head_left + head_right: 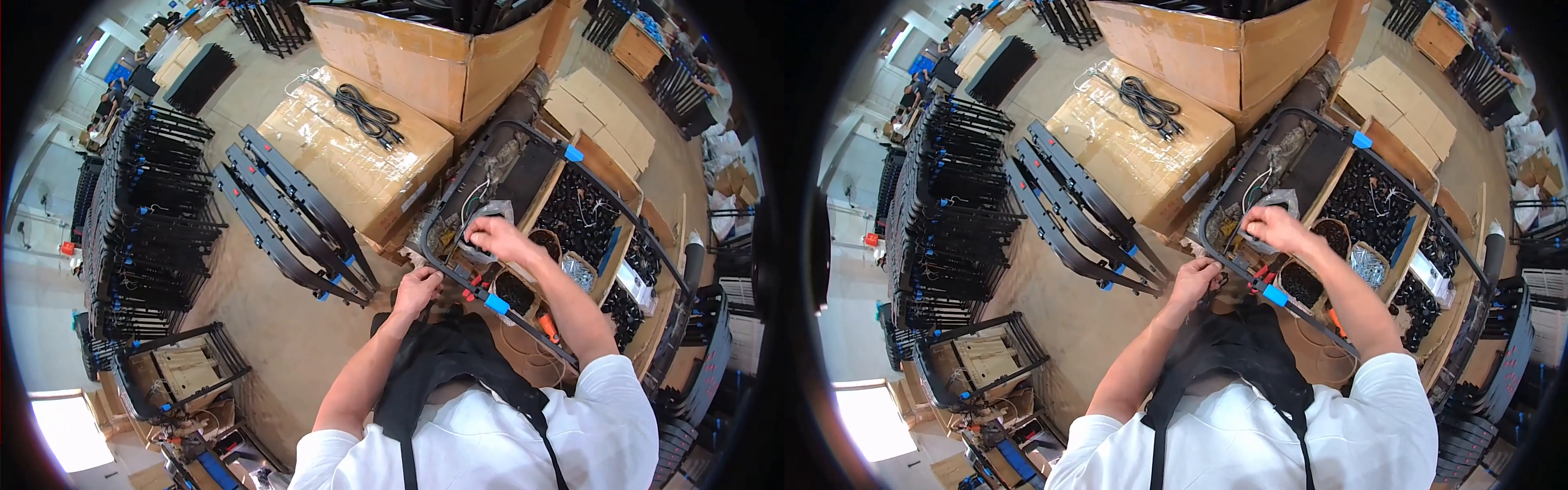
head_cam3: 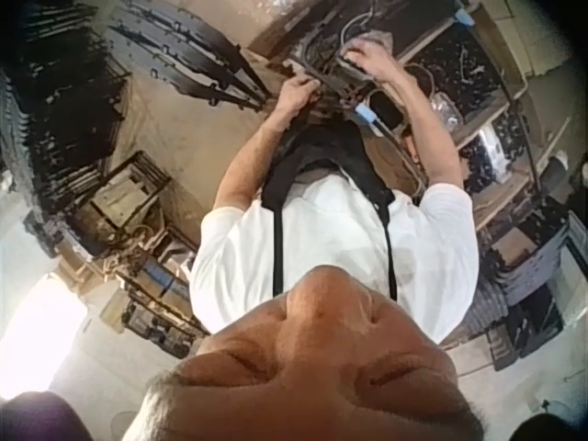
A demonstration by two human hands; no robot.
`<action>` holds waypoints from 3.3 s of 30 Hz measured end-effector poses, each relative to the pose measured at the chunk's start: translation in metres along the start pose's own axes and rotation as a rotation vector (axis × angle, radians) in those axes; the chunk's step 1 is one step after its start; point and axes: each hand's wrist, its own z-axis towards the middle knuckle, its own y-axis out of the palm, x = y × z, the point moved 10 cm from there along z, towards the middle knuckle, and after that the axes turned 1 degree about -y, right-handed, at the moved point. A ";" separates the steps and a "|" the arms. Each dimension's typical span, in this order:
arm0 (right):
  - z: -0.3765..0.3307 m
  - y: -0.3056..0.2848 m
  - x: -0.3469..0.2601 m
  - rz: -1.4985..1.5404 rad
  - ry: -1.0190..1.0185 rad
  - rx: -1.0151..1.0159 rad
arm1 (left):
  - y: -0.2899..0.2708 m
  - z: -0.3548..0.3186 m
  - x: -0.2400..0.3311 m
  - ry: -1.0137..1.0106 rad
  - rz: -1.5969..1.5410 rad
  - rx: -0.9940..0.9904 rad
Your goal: The recorder is assembling and fastening components of a black metal frame structure using an electric screwdriver and manual tools.
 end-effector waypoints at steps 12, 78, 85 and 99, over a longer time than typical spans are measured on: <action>-0.033 0.107 -0.086 -0.196 -0.060 0.447 | -0.005 0.017 -0.014 0.004 -0.115 0.000; 0.014 0.164 -0.085 -1.253 -0.239 -0.143 | -0.038 -0.005 0.006 0.446 0.265 -0.224; 0.003 0.137 -0.086 -1.002 -0.116 -0.078 | -0.043 -0.009 0.013 0.254 0.357 -0.256; 0.005 0.145 -0.095 -0.838 -0.382 -0.006 | -0.046 -0.007 0.011 0.126 0.328 -0.256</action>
